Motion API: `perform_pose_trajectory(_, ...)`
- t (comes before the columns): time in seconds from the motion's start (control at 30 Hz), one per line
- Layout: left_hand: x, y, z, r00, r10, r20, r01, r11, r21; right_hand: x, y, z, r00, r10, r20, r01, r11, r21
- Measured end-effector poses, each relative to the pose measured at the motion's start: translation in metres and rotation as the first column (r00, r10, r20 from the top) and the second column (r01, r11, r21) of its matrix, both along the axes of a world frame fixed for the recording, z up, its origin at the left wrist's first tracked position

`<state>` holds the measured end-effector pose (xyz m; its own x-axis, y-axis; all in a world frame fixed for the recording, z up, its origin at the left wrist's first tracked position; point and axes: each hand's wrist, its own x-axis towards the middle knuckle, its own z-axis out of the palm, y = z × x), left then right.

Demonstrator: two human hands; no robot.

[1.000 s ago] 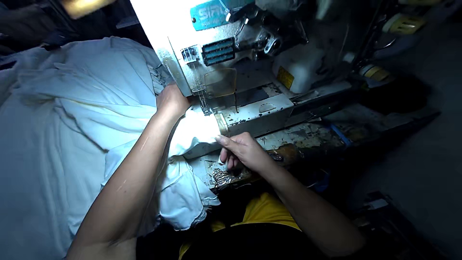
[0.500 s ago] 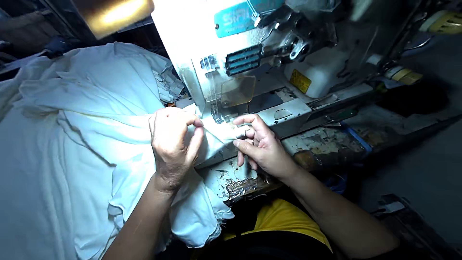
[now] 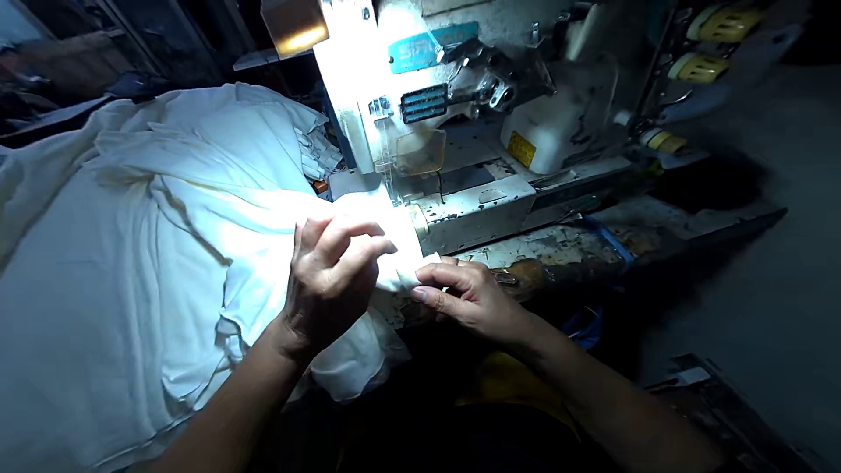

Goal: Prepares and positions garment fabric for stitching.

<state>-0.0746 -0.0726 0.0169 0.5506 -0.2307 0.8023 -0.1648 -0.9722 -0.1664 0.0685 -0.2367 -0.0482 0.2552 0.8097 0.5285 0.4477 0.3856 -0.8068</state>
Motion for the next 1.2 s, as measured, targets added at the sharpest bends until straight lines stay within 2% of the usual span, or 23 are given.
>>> perform_pose_trajectory(0.07, 0.003, -0.017, 0.027, 0.977, 0.058, -0.205, -0.036, 0.993, 0.109, 0.001, 0.001, -0.003, 0.998, -0.044, 0.035, 0.042, 0.998, 0.047)
perform_pose_trajectory(0.13, 0.022, -0.011, 0.037, 0.852, 0.112, -0.512, 0.024, 0.968, 0.252, 0.001, 0.006, -0.002, 0.997, -0.046, -0.056, 0.05, 0.997, 0.064)
perform_pose_trajectory(0.17, 0.03, -0.003, 0.035, 0.774, 0.128, -0.62, 0.052, 0.963, 0.263, 0.001, 0.01, -0.001, 0.994, -0.033, -0.104, 0.04, 0.997, 0.068)
perform_pose_trajectory(0.23, 0.034, 0.006, 0.04, 0.652, 0.121, -0.749, 0.072, 0.973, 0.22, 0.008, 0.018, -0.001, 0.986, 0.007, -0.166, 0.001, 0.999, 0.045)
perform_pose_trajectory(0.3, 0.032, 0.011, 0.053, 0.582, 0.126, -0.803, 0.062, 0.978, 0.199, 0.014, 0.026, -0.009, 0.98, 0.026, -0.197, -0.029, 1.0, -0.012)
perform_pose_trajectory(0.43, 0.04, 0.049, 0.062, 0.598, 0.27, -0.755, -0.085, 0.958, 0.276, 0.018, 0.038, -0.027, 0.992, -0.084, -0.097, 0.081, 0.996, -0.027)
perform_pose_trajectory(0.5, 0.043, 0.061, 0.059, 0.655, 0.209, -0.726, -0.041, 0.969, 0.243, 0.018, 0.041, -0.032, 0.989, -0.118, -0.086, 0.118, 0.993, -0.003)
perform_pose_trajectory(0.6, 0.045, 0.071, 0.057, 0.646, 0.096, -0.757, 0.015, 0.99, 0.139, 0.019, 0.045, -0.041, 0.986, -0.163, -0.039, 0.164, 0.986, 0.03)
perform_pose_trajectory(0.67, 0.044, 0.072, 0.06, 0.646, 0.112, -0.755, -0.009, 0.99, 0.14, 0.021, 0.049, -0.043, 0.984, -0.18, 0.003, 0.179, 0.982, 0.066)
perform_pose_trajectory(0.7, 0.043, 0.065, 0.065, 0.613, 0.098, -0.784, -0.039, 0.995, 0.094, 0.022, 0.051, -0.043, 0.981, -0.192, 0.021, 0.19, 0.979, 0.078)
perform_pose_trajectory(0.8, 0.044, 0.061, 0.071, 0.575, 0.144, -0.805, -0.085, 0.99, 0.116, 0.024, 0.053, -0.043, 0.975, -0.212, 0.066, 0.207, 0.976, 0.072)
perform_pose_trajectory(0.87, 0.042, 0.069, 0.066, 0.619, 0.169, -0.767, -0.07, 0.985, 0.16, 0.025, 0.055, -0.043, 0.97, -0.222, 0.097, 0.215, 0.974, 0.075)
perform_pose_trajectory(0.97, 0.039, 0.063, 0.063, 0.63, 0.113, -0.768, -0.05, 0.993, 0.105, 0.027, 0.056, -0.043, 0.965, -0.226, 0.132, 0.214, 0.972, 0.099)
perform_pose_trajectory(1.07, 0.041, 0.085, 0.056, 0.737, 0.227, -0.637, -0.055, 0.959, 0.278, 0.029, 0.057, -0.042, 0.965, -0.221, 0.144, 0.209, 0.973, 0.096)
perform_pose_trajectory(1.2, 0.035, 0.088, 0.056, 0.762, 0.228, -0.606, -0.045, 0.952, 0.302, 0.03, 0.058, -0.04, 0.961, -0.23, 0.153, 0.218, 0.971, 0.095)
